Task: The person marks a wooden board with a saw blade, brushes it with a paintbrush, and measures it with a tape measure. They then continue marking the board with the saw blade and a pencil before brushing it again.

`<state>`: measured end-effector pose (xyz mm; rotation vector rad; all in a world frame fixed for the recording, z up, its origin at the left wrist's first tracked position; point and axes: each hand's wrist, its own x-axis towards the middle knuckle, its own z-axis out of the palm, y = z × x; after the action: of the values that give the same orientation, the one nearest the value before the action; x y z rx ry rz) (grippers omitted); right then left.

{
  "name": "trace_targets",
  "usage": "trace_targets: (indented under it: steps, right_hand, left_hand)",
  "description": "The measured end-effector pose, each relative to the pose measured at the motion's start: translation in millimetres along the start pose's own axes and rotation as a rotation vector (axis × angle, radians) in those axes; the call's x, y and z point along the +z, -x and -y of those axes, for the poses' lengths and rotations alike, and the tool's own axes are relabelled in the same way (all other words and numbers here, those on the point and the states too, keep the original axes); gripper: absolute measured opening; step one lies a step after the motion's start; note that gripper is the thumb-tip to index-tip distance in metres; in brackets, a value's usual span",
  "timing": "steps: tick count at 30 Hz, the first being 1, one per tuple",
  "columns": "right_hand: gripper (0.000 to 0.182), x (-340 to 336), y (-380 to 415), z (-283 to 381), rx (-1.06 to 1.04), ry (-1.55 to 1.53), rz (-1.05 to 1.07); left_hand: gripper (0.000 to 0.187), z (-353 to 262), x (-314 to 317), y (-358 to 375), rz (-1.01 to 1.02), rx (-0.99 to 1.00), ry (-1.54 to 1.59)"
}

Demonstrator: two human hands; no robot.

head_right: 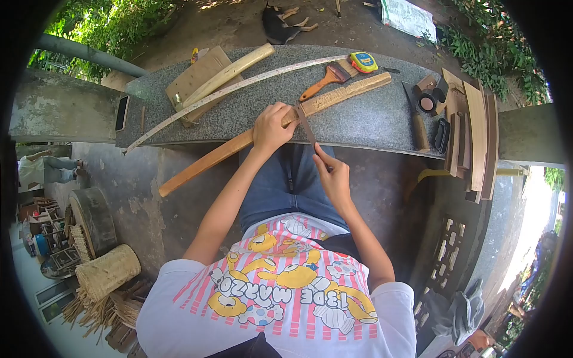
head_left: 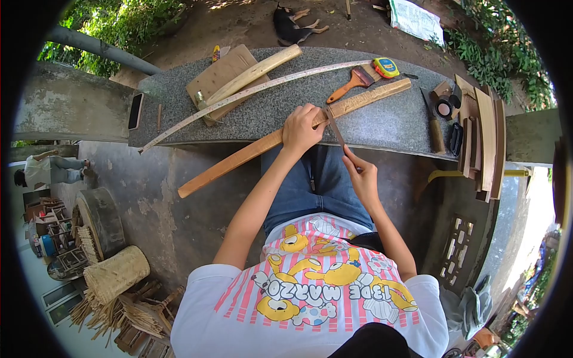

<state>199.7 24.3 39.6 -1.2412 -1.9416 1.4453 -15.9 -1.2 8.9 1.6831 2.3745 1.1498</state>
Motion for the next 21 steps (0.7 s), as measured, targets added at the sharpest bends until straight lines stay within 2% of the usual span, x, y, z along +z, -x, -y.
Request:
trace_targets:
  steps: [4, 6, 10, 15, 17, 19, 21]
  right_hand:
    - [0.033, -3, -1, 1, 0.056, 0.032, 0.035]
    - [0.033, 9, -21, -2, -0.088, 0.022, -0.006]
    - [0.032, 16, -26, -3, -0.14, 0.034, -0.032]
    - [0.033, 3, 11, -12, -0.107, 0.031, -0.032]
    - [0.035, 2, 1, -8, -0.023, 0.062, 0.007]
    - [0.034, 9, -19, -2, -0.125, 0.081, -0.005]
    - [0.034, 16, -24, 0, -0.131, 0.071, -0.015]
  left_hand:
    - [0.032, -2, 1, 3, 0.003, 0.035, 0.016]
    - [0.032, -2, 0, -1, 0.002, 0.043, 0.009]
    - [0.032, -2, -2, 0, 0.018, 0.013, -0.019]
    - [0.031, -1, 1, 1, -0.012, 0.026, -0.003]
    - [0.031, 0, 1, -1, -0.009, 0.038, 0.009]
    - [0.031, -2, -2, -2, 0.015, 0.045, 0.002]
    - [0.032, -2, -3, 0, 0.036, 0.041, -0.009]
